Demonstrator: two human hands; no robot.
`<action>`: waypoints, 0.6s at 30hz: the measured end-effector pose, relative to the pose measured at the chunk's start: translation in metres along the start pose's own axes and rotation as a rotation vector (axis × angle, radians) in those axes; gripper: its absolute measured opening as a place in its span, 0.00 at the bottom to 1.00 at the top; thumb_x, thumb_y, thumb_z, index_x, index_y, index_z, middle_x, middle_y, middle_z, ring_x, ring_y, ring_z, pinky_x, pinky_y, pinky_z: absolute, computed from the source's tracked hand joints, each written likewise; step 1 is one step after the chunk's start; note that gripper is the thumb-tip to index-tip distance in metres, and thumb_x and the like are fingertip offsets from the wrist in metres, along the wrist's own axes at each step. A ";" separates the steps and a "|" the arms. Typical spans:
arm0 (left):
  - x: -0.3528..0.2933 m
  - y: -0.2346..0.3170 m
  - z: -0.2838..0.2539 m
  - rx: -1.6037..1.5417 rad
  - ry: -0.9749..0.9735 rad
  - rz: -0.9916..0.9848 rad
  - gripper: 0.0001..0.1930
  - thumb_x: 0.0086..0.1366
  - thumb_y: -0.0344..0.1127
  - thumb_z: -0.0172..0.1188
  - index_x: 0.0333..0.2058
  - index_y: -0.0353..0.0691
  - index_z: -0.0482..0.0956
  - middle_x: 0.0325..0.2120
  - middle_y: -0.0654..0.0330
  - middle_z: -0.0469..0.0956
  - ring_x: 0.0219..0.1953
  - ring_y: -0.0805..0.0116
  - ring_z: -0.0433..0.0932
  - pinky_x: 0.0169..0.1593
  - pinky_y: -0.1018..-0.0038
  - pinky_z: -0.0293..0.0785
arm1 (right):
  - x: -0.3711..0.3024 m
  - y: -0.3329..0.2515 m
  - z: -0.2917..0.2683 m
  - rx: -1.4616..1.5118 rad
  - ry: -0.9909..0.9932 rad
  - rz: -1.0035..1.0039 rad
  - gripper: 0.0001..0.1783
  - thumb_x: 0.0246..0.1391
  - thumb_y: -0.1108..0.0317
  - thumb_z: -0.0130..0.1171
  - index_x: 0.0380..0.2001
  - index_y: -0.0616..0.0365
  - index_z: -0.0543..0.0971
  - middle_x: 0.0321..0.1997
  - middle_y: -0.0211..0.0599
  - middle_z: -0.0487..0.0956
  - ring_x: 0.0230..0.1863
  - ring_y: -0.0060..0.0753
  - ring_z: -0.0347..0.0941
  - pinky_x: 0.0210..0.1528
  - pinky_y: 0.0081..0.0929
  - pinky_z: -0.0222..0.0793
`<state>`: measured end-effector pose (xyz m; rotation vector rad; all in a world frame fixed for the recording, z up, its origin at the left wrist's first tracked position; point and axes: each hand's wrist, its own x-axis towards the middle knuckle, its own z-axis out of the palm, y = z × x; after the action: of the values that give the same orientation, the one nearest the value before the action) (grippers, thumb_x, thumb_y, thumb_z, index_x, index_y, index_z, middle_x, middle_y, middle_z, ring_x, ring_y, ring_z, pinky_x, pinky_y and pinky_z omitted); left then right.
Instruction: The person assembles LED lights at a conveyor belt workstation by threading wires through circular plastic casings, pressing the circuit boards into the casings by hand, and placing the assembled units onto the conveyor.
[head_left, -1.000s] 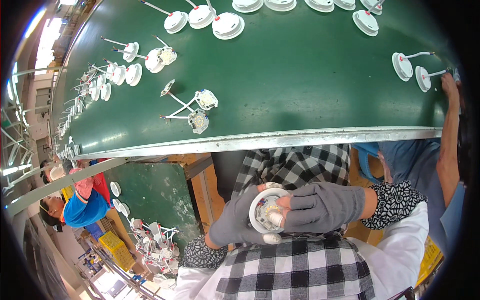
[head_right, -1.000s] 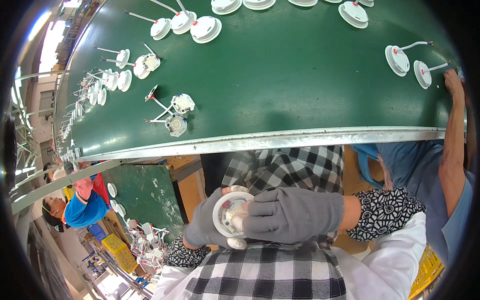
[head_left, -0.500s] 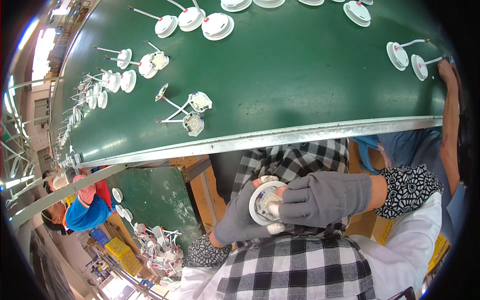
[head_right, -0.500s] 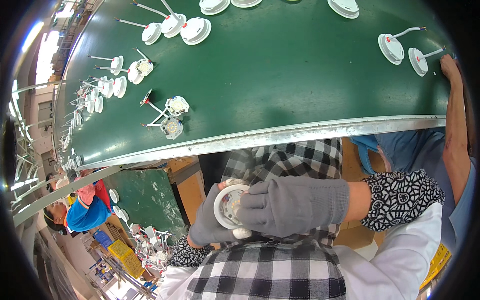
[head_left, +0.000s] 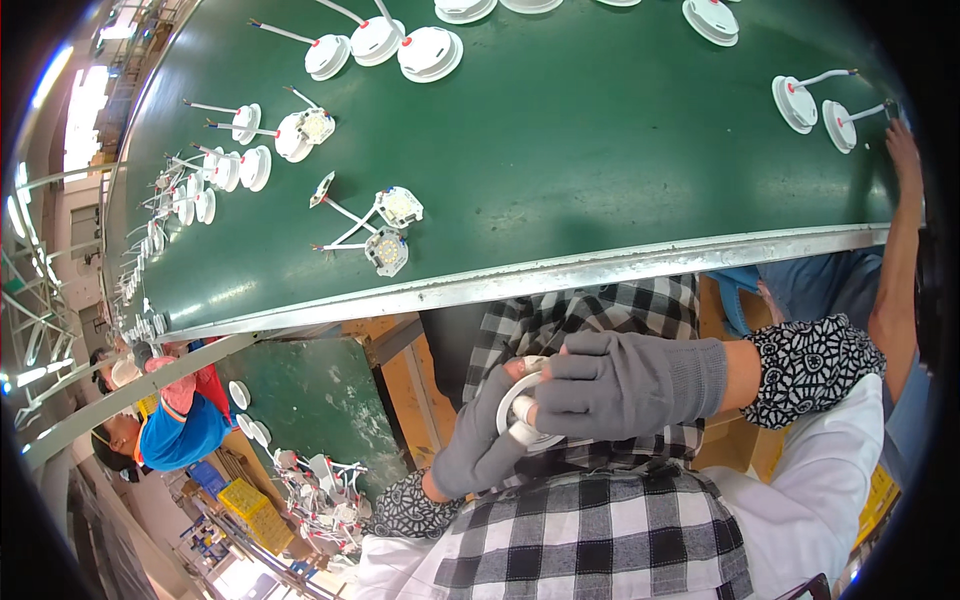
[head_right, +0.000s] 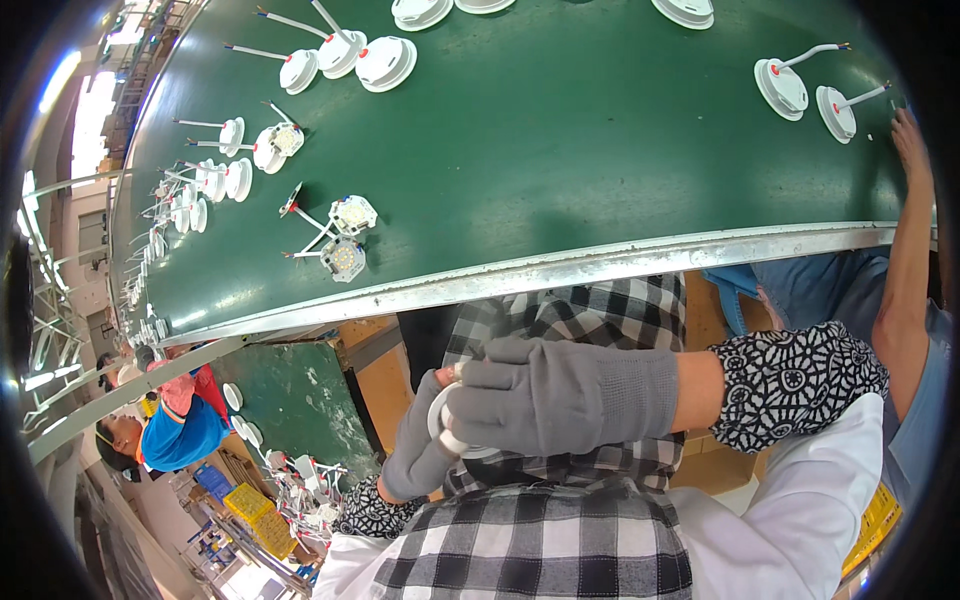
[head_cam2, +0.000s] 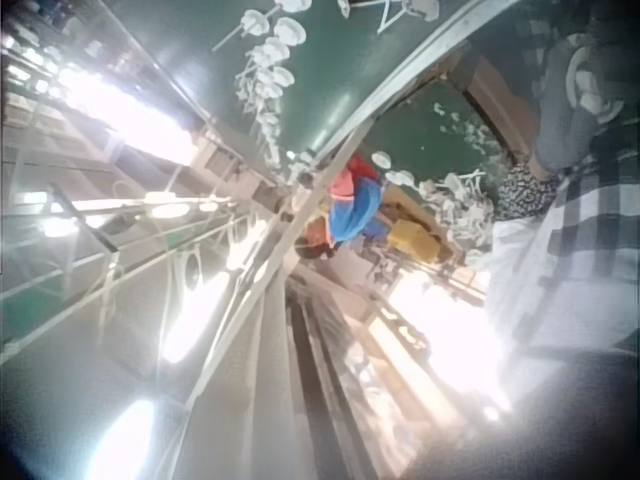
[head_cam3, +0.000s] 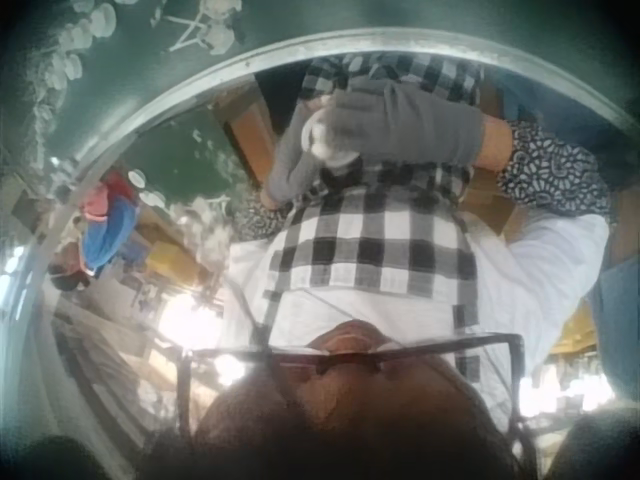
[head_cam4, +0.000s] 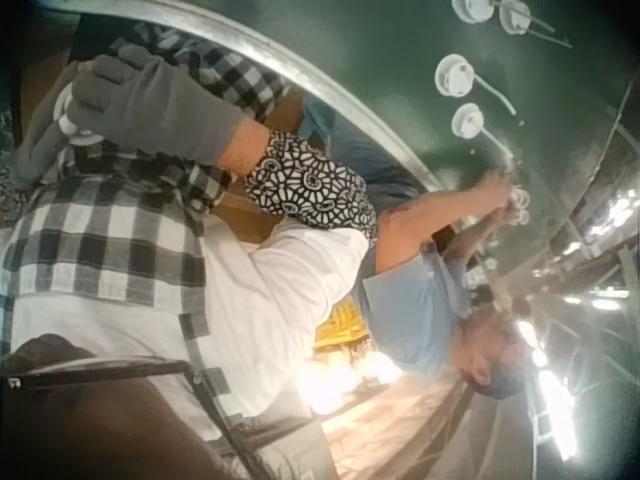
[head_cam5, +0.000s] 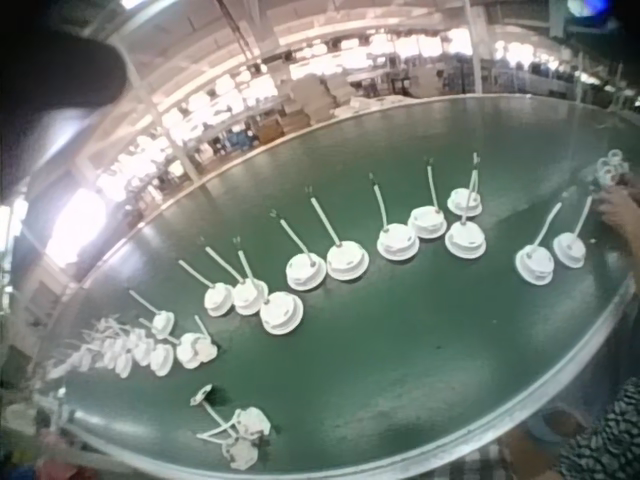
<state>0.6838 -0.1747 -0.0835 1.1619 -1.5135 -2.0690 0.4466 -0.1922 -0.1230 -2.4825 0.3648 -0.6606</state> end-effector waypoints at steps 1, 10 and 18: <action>0.000 0.002 -0.001 0.100 0.009 -0.023 0.29 0.63 0.35 0.50 0.61 0.30 0.56 0.51 0.49 0.71 0.50 0.63 0.73 0.54 0.70 0.69 | -0.005 0.002 0.008 -0.038 0.006 0.002 0.24 0.50 0.60 0.59 0.47 0.60 0.69 0.47 0.33 0.68 0.56 0.28 0.65 0.64 0.30 0.60; 0.005 0.009 -0.007 -0.002 0.089 -0.095 0.18 0.66 0.30 0.45 0.54 0.31 0.67 0.43 0.52 0.77 0.44 0.68 0.77 0.49 0.74 0.72 | 0.018 -0.018 -0.016 0.445 0.072 0.742 0.24 0.57 0.56 0.52 0.50 0.63 0.70 0.42 0.44 0.72 0.41 0.34 0.77 0.44 0.34 0.73; 0.011 -0.009 -0.010 -0.163 0.102 -0.169 0.21 0.65 0.36 0.51 0.54 0.35 0.65 0.45 0.58 0.73 0.50 0.71 0.72 0.53 0.75 0.68 | 0.024 -0.016 0.004 1.033 0.006 1.013 0.22 0.57 0.60 0.45 0.49 0.65 0.72 0.31 0.43 0.80 0.27 0.28 0.80 0.38 0.29 0.76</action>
<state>0.6860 -0.1848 -0.0973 1.3494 -1.2129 -2.1584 0.4705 -0.1860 -0.1078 -1.0908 0.9025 -0.2731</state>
